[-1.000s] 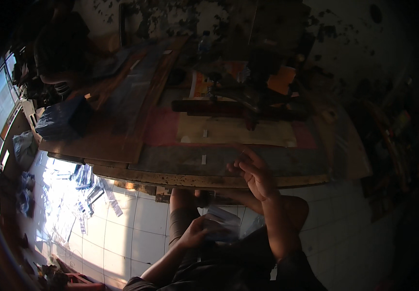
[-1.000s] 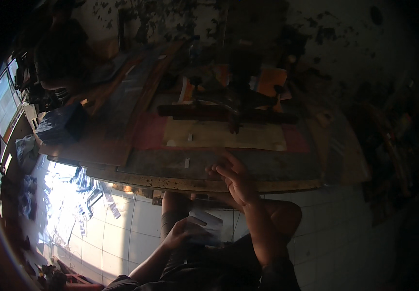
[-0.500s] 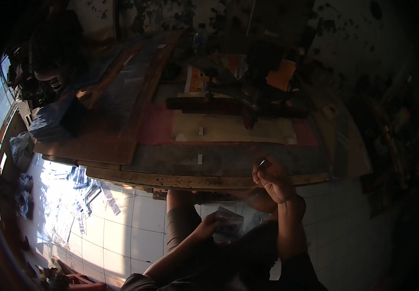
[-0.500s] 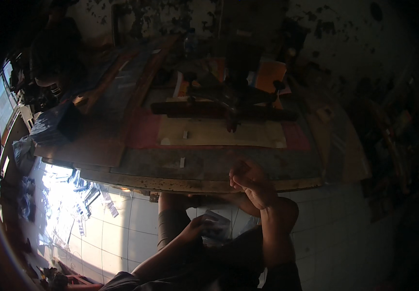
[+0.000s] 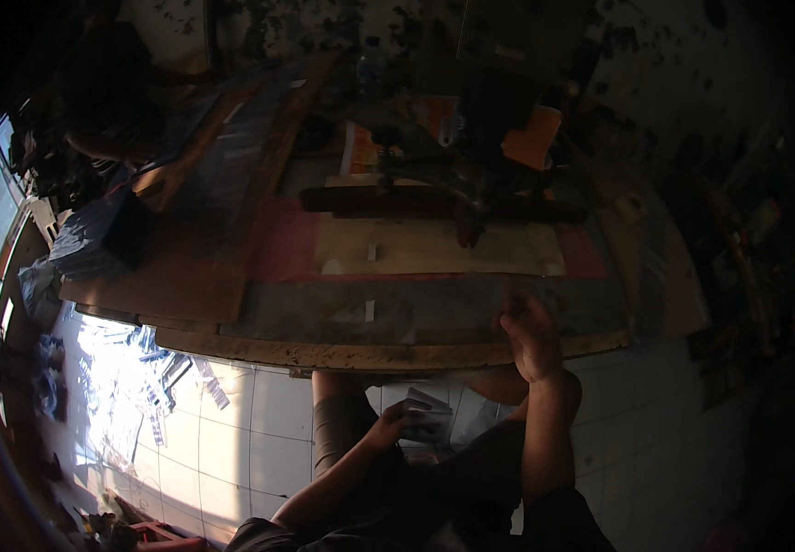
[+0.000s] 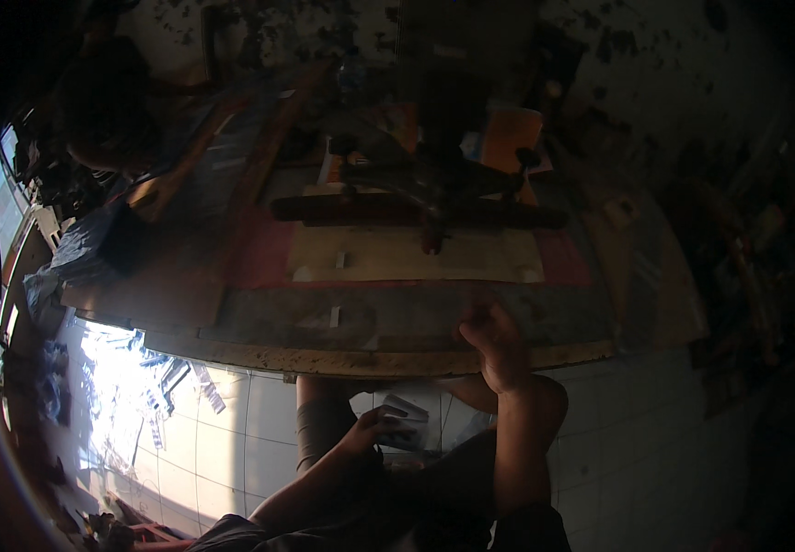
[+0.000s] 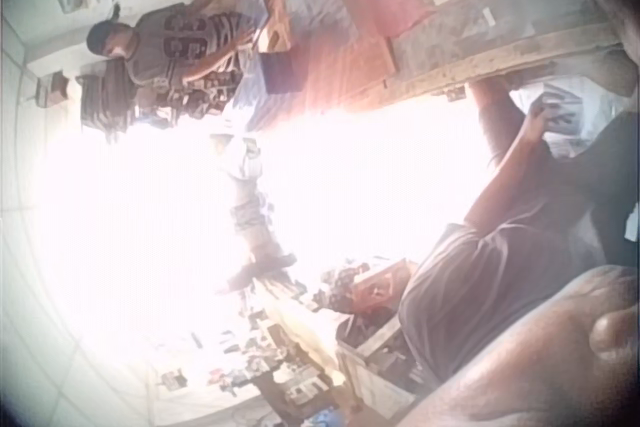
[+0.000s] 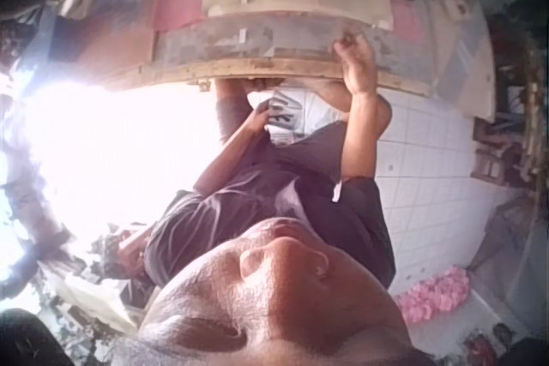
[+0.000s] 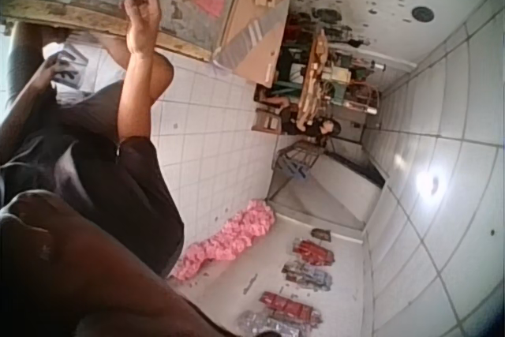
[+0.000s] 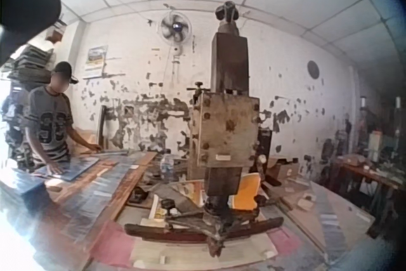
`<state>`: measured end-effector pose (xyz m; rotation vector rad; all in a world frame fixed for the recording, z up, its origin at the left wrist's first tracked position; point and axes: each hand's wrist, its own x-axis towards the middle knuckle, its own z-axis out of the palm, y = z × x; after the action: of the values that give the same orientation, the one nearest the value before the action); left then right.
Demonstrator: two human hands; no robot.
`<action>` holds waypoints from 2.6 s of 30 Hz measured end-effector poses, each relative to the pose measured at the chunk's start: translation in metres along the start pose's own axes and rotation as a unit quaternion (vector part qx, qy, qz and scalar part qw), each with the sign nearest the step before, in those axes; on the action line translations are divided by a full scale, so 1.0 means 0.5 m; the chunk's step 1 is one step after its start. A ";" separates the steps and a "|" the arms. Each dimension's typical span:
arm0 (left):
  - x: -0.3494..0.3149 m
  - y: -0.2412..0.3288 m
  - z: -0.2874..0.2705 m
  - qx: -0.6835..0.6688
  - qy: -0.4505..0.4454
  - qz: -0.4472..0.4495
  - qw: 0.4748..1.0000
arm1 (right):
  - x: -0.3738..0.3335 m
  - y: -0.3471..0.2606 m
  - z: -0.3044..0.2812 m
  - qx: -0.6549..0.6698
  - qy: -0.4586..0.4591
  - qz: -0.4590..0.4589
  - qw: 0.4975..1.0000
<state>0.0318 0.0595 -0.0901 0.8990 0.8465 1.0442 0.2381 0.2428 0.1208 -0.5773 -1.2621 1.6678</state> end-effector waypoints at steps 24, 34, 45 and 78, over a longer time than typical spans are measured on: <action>0.011 0.009 -0.007 -0.091 0.022 -0.081 0.992 | -0.009 -0.002 0.023 -0.108 -0.020 -0.053 0.993; 0.008 0.001 0.001 0.084 0.009 0.012 0.996 | -0.009 -0.006 0.026 -0.113 0.003 -0.034 0.993; 0.010 -0.003 -0.003 0.089 0.003 0.025 0.996 | -0.008 -0.007 0.035 -0.101 0.007 -0.093 0.990; 0.022 -0.018 -0.016 -0.014 0.000 -0.060 0.998 | -0.008 -0.008 0.015 -0.132 -0.030 -0.072 0.988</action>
<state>0.0310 0.0695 -0.1032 0.8157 0.8732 0.9499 0.2357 0.2359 0.1266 -0.5811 -1.5447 1.4184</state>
